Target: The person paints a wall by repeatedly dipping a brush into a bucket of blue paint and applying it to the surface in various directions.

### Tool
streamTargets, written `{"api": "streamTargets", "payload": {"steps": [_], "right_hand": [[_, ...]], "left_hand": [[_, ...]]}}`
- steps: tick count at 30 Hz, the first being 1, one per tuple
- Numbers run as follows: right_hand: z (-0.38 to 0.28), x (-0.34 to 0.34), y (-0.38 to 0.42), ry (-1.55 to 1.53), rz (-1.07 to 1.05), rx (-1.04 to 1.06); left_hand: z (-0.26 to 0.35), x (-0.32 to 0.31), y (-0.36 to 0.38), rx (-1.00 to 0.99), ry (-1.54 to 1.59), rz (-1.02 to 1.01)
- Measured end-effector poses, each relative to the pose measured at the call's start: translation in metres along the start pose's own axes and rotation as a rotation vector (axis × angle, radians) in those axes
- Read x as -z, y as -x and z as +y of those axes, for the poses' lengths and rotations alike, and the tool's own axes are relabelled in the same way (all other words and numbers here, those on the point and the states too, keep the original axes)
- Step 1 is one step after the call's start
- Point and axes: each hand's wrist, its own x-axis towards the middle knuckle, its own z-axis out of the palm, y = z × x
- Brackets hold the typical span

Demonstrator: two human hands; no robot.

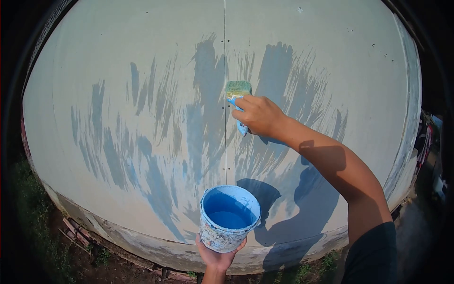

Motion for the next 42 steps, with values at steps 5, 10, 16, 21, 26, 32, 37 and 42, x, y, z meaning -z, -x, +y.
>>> {"api": "streamTargets", "payload": {"steps": [5, 10, 16, 21, 26, 32, 37, 42], "right_hand": [[-0.062, 0.014, 0.034, -0.467, -0.079, -0.106], [-0.116, 0.062, 0.069, -0.804, 0.143, -0.341], [-0.174, 0.124, 0.105, -1.002, 0.077, -0.387], [-0.211, 0.104, 0.14, -1.197, 0.213, -0.576], [-0.235, 0.09, 0.156, -1.458, 0.115, -0.928], [-0.263, 0.09, 0.159, -1.382, -0.003, -1.021], [-0.277, 0.086, 0.162, -1.347, -0.058, -1.106], [-0.289, 0.08, 0.17, -1.352, -0.05, -1.092]], "left_hand": [[0.008, 0.006, 0.01, -0.035, -0.023, 0.068], [0.017, 0.025, 0.014, -0.08, -0.1, 0.081], [0.014, 0.053, 0.016, -0.092, -0.098, 0.103], [0.004, 0.063, 0.02, -0.14, -0.051, 0.101], [-0.004, 0.062, 0.031, -0.249, -0.122, 0.081], [-0.012, 0.055, 0.048, -0.306, -0.215, 0.106], [-0.017, 0.063, 0.059, -0.289, -0.173, 0.103], [-0.017, 0.066, 0.068, -0.28, -0.193, 0.102]]}}
